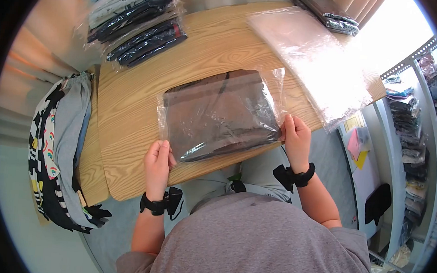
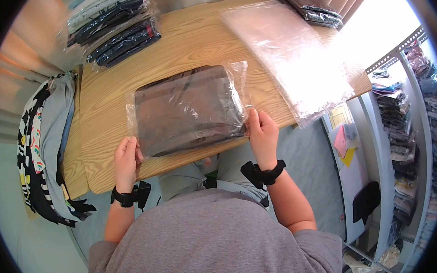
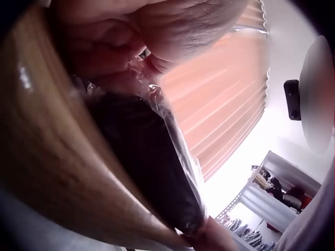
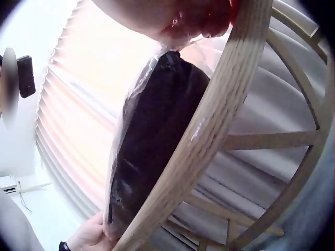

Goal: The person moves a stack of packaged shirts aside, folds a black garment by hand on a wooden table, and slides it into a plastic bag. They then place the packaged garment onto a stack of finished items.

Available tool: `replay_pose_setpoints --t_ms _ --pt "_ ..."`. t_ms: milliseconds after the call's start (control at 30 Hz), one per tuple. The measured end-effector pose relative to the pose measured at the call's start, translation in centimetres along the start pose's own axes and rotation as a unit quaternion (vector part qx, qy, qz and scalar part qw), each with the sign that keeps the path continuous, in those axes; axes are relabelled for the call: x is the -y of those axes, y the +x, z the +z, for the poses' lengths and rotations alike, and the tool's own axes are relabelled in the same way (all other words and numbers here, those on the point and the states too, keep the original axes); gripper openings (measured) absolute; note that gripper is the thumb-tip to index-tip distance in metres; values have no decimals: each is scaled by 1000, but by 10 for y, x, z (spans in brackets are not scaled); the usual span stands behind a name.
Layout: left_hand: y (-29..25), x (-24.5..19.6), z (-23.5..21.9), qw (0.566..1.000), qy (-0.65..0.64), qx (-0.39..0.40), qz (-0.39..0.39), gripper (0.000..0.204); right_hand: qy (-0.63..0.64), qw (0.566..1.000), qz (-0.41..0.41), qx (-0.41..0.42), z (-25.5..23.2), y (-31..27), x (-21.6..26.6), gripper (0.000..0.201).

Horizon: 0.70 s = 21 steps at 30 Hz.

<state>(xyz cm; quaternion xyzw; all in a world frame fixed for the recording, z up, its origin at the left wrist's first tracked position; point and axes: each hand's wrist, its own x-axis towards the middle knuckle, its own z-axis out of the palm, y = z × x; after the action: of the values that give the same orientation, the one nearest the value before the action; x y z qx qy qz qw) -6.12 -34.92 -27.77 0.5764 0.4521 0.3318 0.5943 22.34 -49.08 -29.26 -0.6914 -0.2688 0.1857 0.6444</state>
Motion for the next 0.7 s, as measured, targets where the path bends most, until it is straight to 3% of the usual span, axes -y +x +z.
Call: replay_pose_setpoints --t_ms 233,333,367,400,467,533,700 --pt "-1 6 2 998 45 -27 27 34 2 999 14 -33 4 -1 3 36" --pt "3 5 0 999 35 -22 8 35 34 997 60 -45 -1 -1 7 27" --pt "4 4 -1 1000 21 -18 -13 35 -51 987 -95 -118 2 -4 13 17" --pt "4 3 -1 1000 19 -21 -13 35 -133 942 -246 -187 5 -8 18 9" --pt "3 1 0 999 28 -25 -12 34 -213 896 -388 41 7 -21 33 23" --pt "6 3 0 999 21 -24 -15 34 -390 822 -368 193 27 -28 56 44" --pt "3 -7 -13 997 0 26 -71 32 -470 786 -356 187 50 -11 47 47"
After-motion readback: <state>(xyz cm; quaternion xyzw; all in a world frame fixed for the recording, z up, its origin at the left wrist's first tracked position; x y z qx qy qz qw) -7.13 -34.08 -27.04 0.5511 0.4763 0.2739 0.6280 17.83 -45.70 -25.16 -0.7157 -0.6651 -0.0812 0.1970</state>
